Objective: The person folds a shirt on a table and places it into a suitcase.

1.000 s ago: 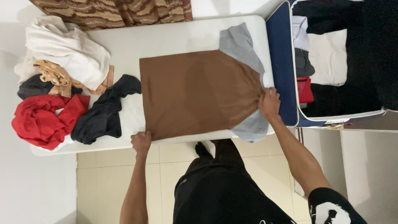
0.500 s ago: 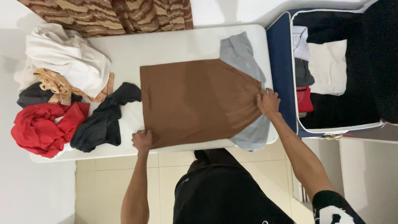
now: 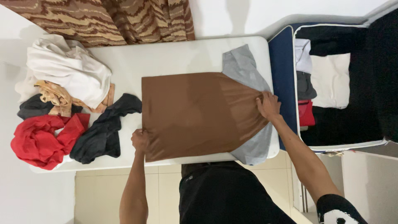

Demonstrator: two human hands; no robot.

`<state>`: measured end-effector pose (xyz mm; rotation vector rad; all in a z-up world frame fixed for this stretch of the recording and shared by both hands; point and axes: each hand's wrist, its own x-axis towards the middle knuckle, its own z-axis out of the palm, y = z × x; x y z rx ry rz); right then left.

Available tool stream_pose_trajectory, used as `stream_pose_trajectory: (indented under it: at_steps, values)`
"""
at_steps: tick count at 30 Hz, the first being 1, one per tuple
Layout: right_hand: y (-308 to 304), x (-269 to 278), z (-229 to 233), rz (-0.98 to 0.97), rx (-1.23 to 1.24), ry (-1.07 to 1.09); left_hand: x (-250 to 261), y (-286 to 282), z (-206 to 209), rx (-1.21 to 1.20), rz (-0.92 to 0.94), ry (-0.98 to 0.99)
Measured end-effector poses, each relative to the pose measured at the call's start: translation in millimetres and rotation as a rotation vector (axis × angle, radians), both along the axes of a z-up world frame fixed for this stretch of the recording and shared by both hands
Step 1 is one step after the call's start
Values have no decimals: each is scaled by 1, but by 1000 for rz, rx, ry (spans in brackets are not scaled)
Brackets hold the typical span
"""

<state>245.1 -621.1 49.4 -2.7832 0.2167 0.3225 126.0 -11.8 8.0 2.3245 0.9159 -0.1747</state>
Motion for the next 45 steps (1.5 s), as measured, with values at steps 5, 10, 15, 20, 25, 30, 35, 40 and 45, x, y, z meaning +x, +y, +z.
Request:
stream_pose_trajectory:
  at_steps: [5,10,15,20,25,30,35,40,45]
  values:
    - [16,32,-20,55,-23,-196,52,1,-1,-79,37,-101]
    - [18,77,-38,72,154,-342,111,7,-25,-153,39,-289]
    - [16,150,-53,-57,233,-441,160,11,-46,-197,74,-299]
    - [5,198,-62,-188,337,-443,197,23,-50,-210,101,-282]
    - [13,226,-66,-405,443,-161,227,26,-55,-226,182,-178]
    - [6,242,-68,-283,331,-156,241,33,-76,-260,25,-171]
    - [4,248,-66,-484,583,-67,240,41,-81,-565,200,-259]
    - [9,241,-85,-187,224,-285,241,46,-94,-638,202,-326]
    - [-14,249,-80,-629,693,-273,246,53,-98,-758,273,-375]
